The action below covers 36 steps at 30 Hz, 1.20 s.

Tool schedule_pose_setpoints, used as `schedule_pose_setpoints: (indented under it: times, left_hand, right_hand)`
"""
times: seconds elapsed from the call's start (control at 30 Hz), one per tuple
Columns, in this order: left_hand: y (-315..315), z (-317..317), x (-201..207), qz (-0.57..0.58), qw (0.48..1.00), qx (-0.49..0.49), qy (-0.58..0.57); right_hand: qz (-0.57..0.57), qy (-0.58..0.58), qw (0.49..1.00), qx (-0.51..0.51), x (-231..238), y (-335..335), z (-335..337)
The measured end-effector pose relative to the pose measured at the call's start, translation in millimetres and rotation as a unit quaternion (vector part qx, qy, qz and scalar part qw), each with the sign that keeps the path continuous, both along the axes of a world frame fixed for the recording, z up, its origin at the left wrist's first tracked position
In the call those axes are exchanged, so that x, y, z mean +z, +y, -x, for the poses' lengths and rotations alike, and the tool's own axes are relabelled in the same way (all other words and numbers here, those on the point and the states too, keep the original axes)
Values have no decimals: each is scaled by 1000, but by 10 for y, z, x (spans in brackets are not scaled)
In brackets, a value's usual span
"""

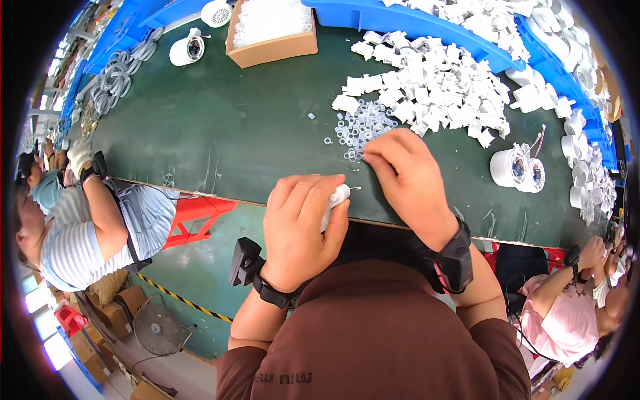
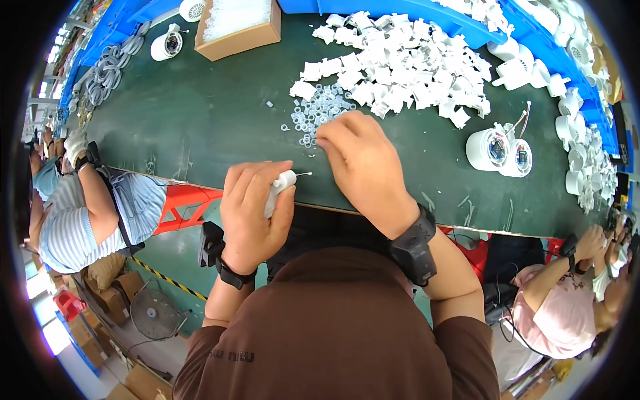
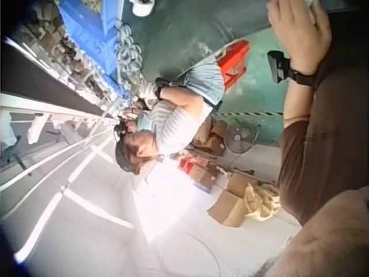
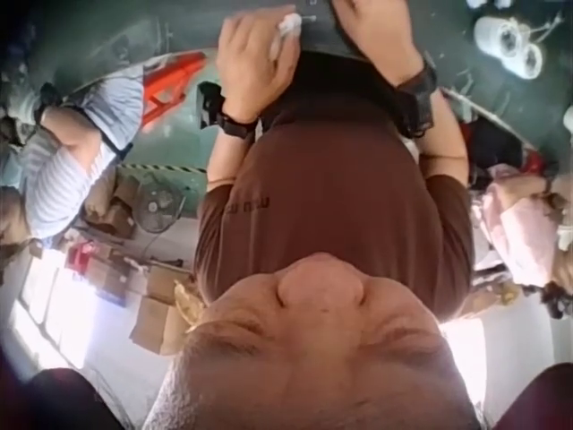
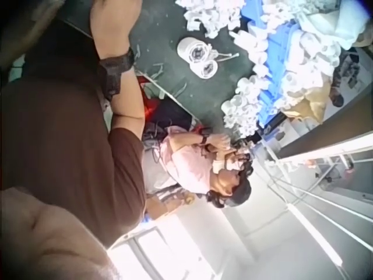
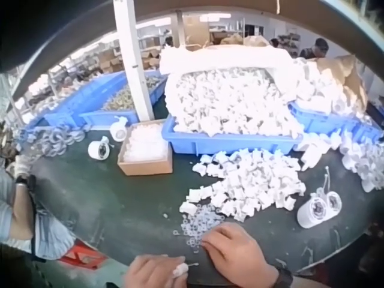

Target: The person assembles camera components by hand, picking up a white housing and a small plastic part, fitting them together, and inserting a thin wire through the assembly. After completing each unit, the person places it on the table and reaches for the next set of parts.

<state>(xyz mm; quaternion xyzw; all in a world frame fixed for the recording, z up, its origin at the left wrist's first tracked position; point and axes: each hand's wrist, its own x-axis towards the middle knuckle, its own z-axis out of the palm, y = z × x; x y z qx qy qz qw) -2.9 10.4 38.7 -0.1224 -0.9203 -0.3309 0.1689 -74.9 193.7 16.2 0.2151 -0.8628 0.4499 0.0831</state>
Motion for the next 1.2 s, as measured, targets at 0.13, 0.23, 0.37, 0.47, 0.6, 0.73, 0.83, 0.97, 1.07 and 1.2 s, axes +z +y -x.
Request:
schedule_pose_setpoints:
  times: [0.13, 0.23, 0.37, 0.47, 0.6, 0.73, 0.83, 0.97, 1.07, 1.2]
  left_hand:
    - [29, 9, -3, -8, 1000, 3, 7]
    - [90, 51, 13, -9, 1000, -20, -4]
    - [212, 60, 18, -9, 999, -49, -5]
    - [231, 63, 8, -1, 999, -51, 1]
    - [240, 59, -8, 4, 999, -44, 3]
    - [237, 46, -27, -7, 999, -38, 5]
    - [223, 34, -9, -8, 999, -39, -5]
    - [234, 52, 42, 26, 998, -58, -5]
    - [238, 69, -10, -8, 998, -55, -7]
    - [234, 86, -54, -17, 998, -60, -7]
  right_hand:
    - [-32, 84, 996, -10, -39, -50, -2]
    - [-42, 74, 996, -10, -52, -42, -14]
    - [27, -22, 999, -36, -11, 80, -45]
    - [51, -72, 996, -10, 8, 199, -59]
    - [0, 51, 999, 21, -87, 111, -12]
    - [-36, 68, 997, 1, -90, 19, -15]
    - [54, 19, 998, 0, -99, 89, -14]
    - [279, -365, 888, 3, 228, 311, -187]
    - [260, -384, 886, 25, 358, 392, -329]
    - [277, -365, 886, 74, 245, 316, -365]
